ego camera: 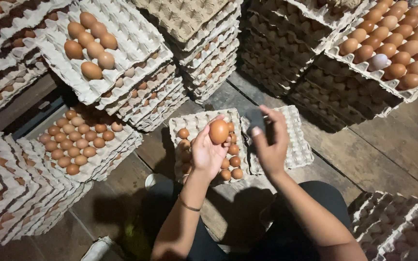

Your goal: A person is sitting on the floor, picking up brown eggs from a tray, stamping them with a small handheld tool, and placing them back into the tray.

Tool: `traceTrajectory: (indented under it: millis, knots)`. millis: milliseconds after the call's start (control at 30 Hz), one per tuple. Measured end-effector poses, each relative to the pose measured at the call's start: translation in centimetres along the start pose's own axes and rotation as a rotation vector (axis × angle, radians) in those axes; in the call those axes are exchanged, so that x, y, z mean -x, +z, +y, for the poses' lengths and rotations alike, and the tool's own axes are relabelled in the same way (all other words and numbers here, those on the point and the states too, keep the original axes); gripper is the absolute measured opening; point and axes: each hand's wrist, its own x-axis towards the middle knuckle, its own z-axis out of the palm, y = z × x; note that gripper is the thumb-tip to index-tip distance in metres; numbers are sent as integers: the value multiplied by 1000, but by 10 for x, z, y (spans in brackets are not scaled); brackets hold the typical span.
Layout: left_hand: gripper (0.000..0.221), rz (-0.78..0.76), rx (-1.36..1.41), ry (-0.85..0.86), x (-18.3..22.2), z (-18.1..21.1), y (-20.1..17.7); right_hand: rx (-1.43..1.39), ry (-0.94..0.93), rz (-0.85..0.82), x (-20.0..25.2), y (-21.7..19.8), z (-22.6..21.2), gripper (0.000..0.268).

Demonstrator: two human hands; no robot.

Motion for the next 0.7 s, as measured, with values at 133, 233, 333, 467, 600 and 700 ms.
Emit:
traceTrajectory:
  millis: [133,233,333,467,600,700]
  knots:
    - [48,12,52,18,-1,-3,-5,201,-245,-111,9,5,4,50]
    - [56,-66,-48,82,3,0,-5,128,-110,-139,10,9,8,43]
    - [66,-143,-112,113,10,4,3,90,38,-157,6,11,10,34]
    - [60,-209,-189,168,8,0,-4,12,167,-236,7,12,15,30]
    - [43,-256,-263,217,2,-7,-12,-32,202,-287,10,13,22,29]
    - [33,-231,-315,237,3,-7,-13,-48,198,-309,9,11,24,30]
